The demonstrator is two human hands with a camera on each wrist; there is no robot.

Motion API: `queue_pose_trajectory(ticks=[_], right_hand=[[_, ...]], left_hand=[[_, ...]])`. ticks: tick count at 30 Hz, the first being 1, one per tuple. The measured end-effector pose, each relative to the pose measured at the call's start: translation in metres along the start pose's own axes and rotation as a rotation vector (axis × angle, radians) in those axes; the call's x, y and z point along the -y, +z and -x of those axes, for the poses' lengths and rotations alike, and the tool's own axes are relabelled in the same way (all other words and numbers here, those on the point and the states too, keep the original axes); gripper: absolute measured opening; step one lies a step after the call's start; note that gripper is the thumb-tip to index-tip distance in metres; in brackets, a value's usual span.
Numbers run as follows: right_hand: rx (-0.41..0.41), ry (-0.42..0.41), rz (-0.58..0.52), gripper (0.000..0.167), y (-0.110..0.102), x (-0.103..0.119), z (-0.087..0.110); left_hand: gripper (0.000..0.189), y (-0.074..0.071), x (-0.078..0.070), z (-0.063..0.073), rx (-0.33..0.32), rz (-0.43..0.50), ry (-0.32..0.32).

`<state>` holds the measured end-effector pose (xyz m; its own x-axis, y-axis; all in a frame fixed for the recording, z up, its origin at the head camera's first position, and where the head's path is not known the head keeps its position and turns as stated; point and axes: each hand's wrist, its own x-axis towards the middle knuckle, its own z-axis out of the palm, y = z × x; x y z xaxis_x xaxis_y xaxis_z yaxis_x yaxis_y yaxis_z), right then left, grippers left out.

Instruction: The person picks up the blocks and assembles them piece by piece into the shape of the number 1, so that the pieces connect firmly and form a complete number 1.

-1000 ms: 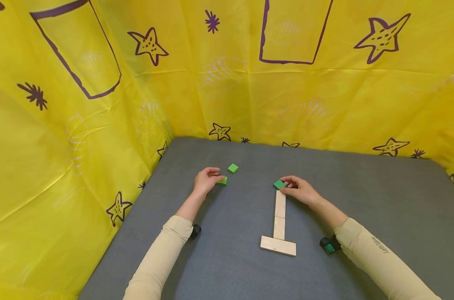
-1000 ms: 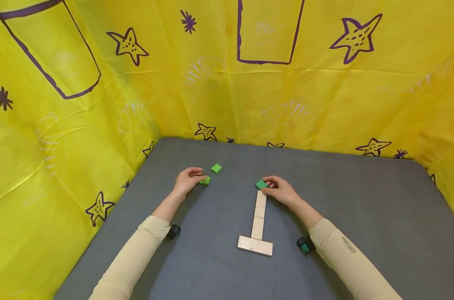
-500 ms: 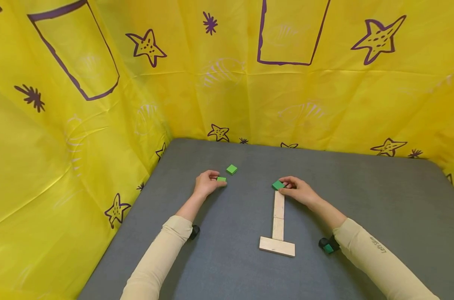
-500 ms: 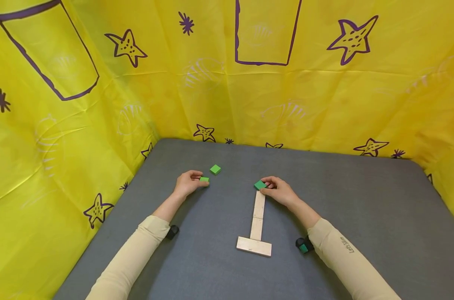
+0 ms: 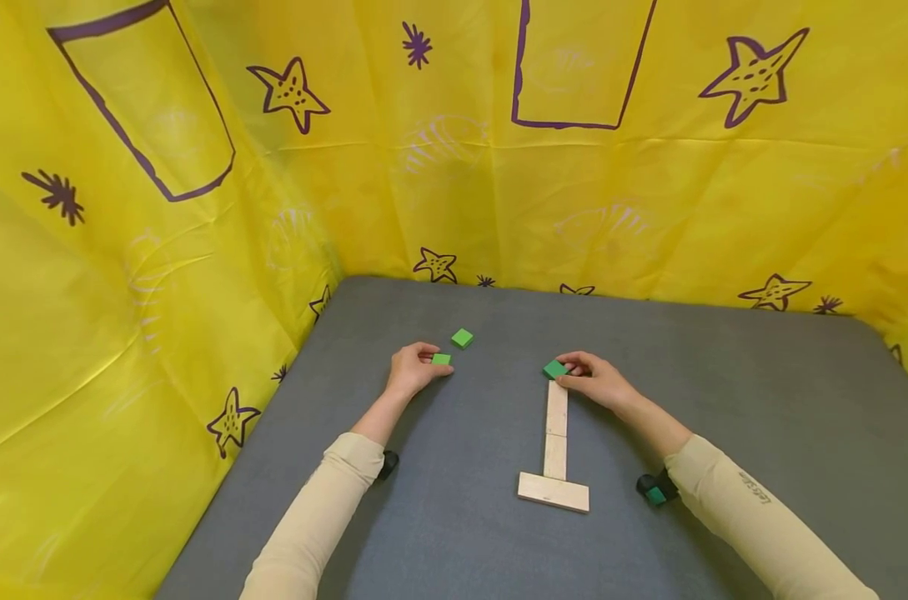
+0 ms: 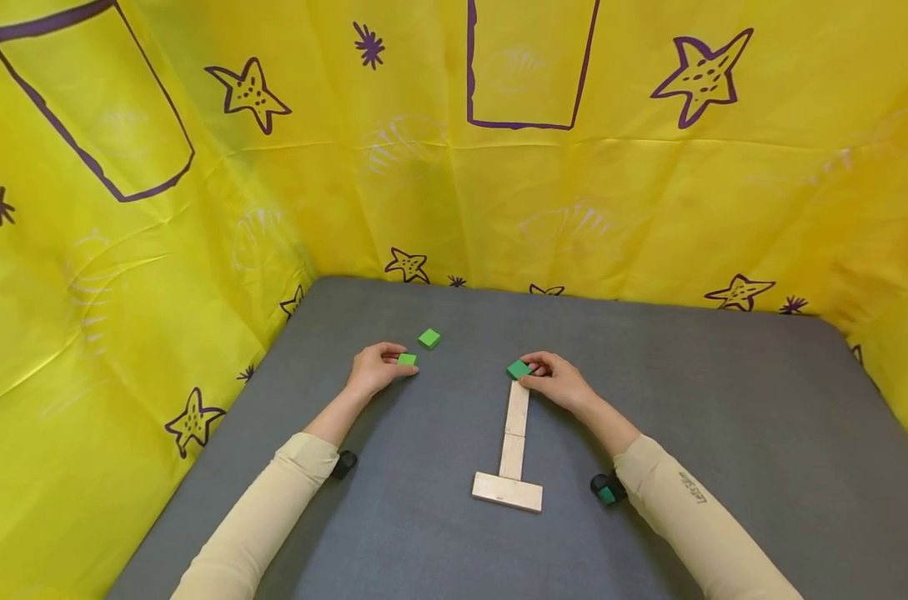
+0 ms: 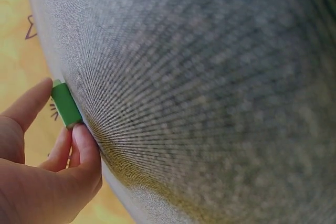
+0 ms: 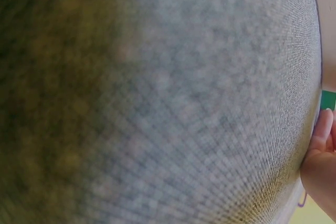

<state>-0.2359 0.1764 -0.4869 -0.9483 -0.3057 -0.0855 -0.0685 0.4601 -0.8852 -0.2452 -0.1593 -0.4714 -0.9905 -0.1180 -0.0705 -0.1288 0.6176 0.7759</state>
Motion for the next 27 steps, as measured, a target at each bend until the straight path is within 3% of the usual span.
queue_pose_trajectory(ticks=[17, 27], right_hand=[[-0.009, 0.004, 0.018, 0.045, -0.0001, -0.0008, -0.0016], [-0.001, 0.002, 0.024, 0.045, -0.0005, 0.0000, 0.0002]], left_hand=[[0.044, 0.0004, -0.0042, 0.0028, 0.006, -0.003, -0.012], [0.044, 0.0025, -0.0088, 0.0068, 0.007, 0.083, -0.003]])
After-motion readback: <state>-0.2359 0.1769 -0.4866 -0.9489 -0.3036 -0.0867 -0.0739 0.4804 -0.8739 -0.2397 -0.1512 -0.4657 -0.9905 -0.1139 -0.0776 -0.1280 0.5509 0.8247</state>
